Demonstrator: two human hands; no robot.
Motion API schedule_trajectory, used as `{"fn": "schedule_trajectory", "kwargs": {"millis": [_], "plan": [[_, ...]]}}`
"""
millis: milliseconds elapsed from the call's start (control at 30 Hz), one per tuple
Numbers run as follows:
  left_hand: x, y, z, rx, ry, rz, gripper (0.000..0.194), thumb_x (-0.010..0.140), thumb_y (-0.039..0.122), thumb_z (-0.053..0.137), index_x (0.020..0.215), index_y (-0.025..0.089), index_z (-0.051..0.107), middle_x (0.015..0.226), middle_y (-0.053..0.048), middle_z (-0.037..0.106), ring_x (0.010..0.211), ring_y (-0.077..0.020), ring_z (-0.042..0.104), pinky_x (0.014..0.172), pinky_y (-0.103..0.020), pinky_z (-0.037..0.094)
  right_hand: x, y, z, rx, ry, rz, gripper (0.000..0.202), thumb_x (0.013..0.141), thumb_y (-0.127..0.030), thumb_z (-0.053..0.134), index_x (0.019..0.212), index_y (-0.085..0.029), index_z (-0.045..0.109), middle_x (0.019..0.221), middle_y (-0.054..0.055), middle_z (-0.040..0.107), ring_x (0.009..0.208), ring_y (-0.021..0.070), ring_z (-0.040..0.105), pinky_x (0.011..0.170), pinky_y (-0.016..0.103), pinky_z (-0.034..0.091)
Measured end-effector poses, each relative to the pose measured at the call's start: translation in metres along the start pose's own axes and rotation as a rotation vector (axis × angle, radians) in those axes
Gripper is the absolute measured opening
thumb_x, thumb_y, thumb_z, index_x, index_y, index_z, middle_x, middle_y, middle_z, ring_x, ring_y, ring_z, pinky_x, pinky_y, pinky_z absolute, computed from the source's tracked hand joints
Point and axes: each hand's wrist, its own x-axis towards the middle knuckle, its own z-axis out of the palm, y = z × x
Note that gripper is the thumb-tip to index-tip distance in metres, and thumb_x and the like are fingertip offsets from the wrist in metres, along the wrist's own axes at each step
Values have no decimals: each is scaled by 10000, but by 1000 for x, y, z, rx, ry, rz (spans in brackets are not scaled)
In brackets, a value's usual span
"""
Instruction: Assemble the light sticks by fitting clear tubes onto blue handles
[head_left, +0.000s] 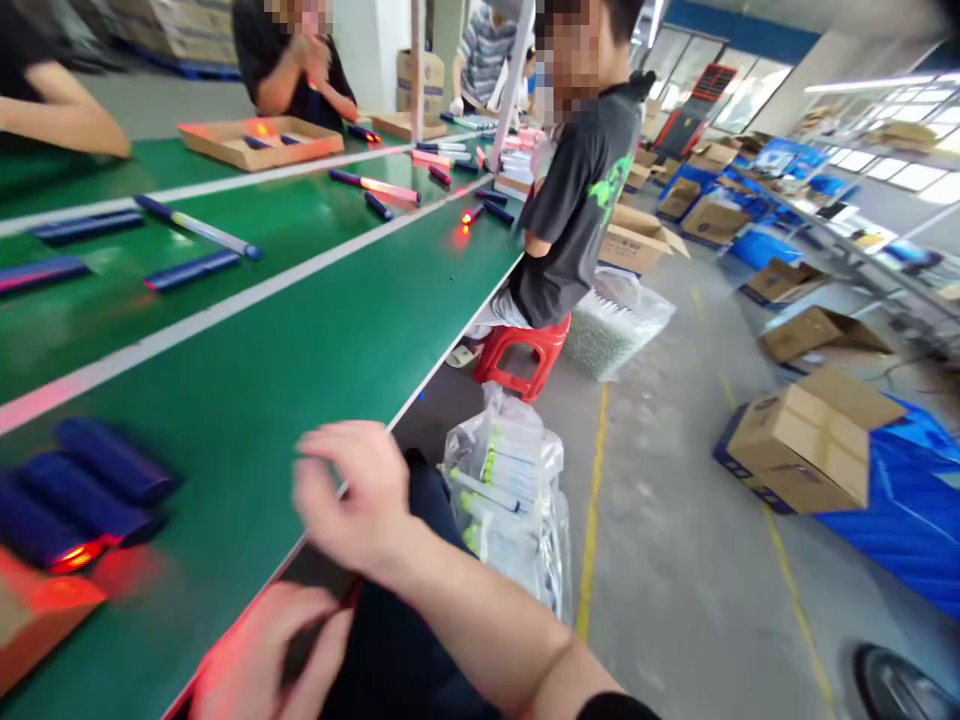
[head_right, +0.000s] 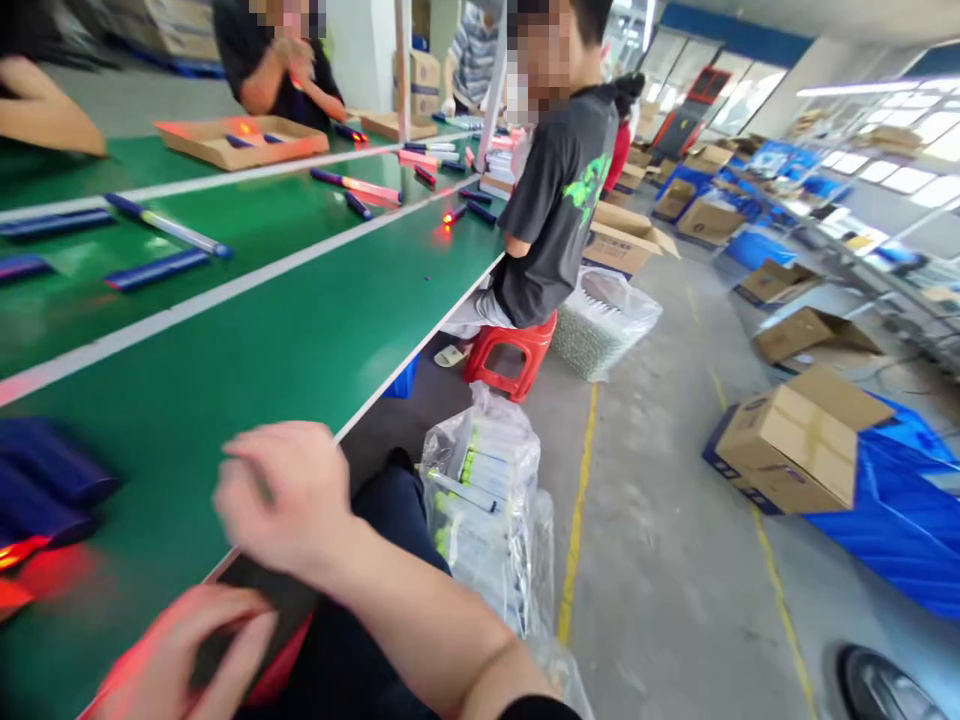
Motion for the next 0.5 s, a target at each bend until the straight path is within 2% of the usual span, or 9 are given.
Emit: {"fn": "schedule_trajectory", "kwargs": {"millis": [33, 67, 100, 167, 233, 300, 367, 433, 500], "plan": [[7, 11, 37, -151, -95, -132, 101, 938, 426, 673, 968, 330, 678, 843, -1, 754, 731, -243, 749, 662, -369, 632, -20, 41, -14, -50, 23, 144, 291, 1151, -260, 431, 1246, -197, 699, 1319, 82, 720, 1280, 205, 637, 1149, 391, 482], [17, 21, 75, -275, -216, -297, 167, 976, 448, 619, 1054, 306, 664, 927, -20, 782, 830, -249, 778, 720, -363, 648, -39, 83, -26, -105, 29, 290, 264, 1143, -225, 456, 1262, -165, 684, 1306, 118, 709, 1248, 245, 653, 1108, 461, 516], [27, 30, 112, -384, -348, -419, 227, 1004, 449, 567, 1144, 286, 642, 1032, -48, 798, 959, -258, 789, 800, -368, 654, -58, 126, -37, -152, 4, 414, 216, 1114, -263, 569, 1272, -159, 673, 1284, 109, 705, 1197, 273, 678, 1045, 503, 557], [51, 42, 182, -470, -521, -525, 209, 1001, 373, 532, 1156, 253, 606, 1128, -92, 795, 1089, -254, 773, 927, -361, 630, -86, 203, -50, -212, -131, 583, 261, 1062, -337, 695, 1266, -175, 684, 1265, 92, 708, 1101, 265, 711, 968, 489, 607], [75, 46, 243, -396, -569, -587, 186, 969, 264, 550, 1143, 230, 602, 1223, -115, 765, 1206, -245, 729, 1060, -351, 567, -102, 262, -49, -251, -301, 676, 316, 1037, -356, 736, 1292, -178, 681, 1296, 96, 699, 1095, 268, 716, 945, 484, 623], [98, 43, 292, -288, -520, -685, 298, 938, 164, 518, 1229, 174, 582, 1350, -183, 696, 1350, -281, 644, 1180, -404, 474, -110, 300, -39, -271, -463, 693, 369, 1031, -355, 743, 1348, -184, 662, 1385, 112, 664, 1182, 297, 690, 996, 523, 603], [116, 34, 326, -170, -455, -798, 424, 926, 122, 481, 1347, 104, 525, 1470, -266, 591, 1474, -338, 527, 1256, -478, 373, -114, 320, -24, -272, -606, 652, 426, 1024, -359, 750, 1404, -201, 639, 1492, 121, 604, 1309, 338, 625, 1084, 585, 543], [129, 23, 346, -68, -427, -878, 513, 936, 136, 471, 1442, 55, 443, 1561, -320, 481, 1550, -367, 418, 1284, -501, 313, -120, 330, -13, -269, -722, 600, 480, 1015, -370, 758, 1448, -218, 616, 1578, 124, 536, 1411, 372, 541, 1154, 638, 467], [135, 11, 357, 5, -442, -915, 573, 957, 174, 469, 1504, 39, 364, 1631, -328, 391, 1595, -362, 330, 1286, -479, 301, -131, 334, -10, -279, -812, 578, 488, 1006, -379, 765, 1444, -220, 619, 1608, 122, 506, 1448, 387, 499, 1180, 661, 427]]}}
